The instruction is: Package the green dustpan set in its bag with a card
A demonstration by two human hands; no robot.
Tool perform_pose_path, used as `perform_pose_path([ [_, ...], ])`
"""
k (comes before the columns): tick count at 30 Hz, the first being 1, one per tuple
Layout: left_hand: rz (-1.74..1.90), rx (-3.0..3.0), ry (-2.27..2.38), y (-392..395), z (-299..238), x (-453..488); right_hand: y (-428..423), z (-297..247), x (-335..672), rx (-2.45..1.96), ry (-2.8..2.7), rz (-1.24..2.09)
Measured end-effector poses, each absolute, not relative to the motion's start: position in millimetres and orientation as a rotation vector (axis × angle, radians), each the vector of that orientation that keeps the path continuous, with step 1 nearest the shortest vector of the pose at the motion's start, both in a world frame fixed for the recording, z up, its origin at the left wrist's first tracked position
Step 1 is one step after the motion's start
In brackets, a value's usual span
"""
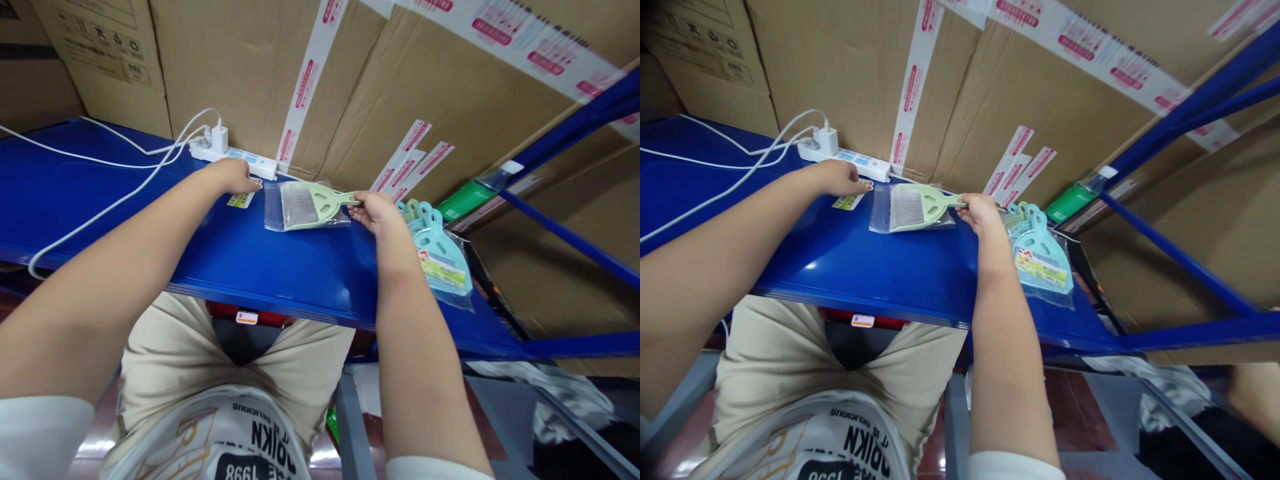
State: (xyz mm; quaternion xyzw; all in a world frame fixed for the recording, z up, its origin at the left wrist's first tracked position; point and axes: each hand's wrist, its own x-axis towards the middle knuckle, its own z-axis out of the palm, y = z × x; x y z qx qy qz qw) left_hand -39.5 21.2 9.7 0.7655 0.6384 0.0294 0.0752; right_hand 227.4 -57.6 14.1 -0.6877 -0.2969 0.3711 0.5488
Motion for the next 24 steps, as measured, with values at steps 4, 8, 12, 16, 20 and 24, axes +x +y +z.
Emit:
perform_pose_path([
  [4, 0.024, 2.372, 1.903, 25.5, 2.4, -38.0, -58.4, 11.9, 229.4, -1.762, -0.809, 0.902],
  [8, 0.046, 2.367, 1.912, 27.0, 0.9, -40.3, -56.3, 8.3, 231.3, -1.910, -0.878, 0.832],
  [12, 0.045, 2.379, 1.878, 28.1, -0.3, -40.9, -54.5, 5.1, 231.0, -2.005, -0.942, 0.734],
  [16, 0.083, 2.375, 1.857, 27.6, -1.9, -40.4, -48.5, -1.2, 235.9, -2.105, -0.991, 0.603],
  [20, 0.150, 2.343, 1.836, 28.2, -3.6, -41.3, -36.8, -11.6, 250.5, -2.207, -1.143, 0.436],
  [24, 0.244, 2.291, 1.773, 31.4, -5.0, -43.7, -29.4, -18.5, 262.8, -2.195, -1.211, 0.307],
])
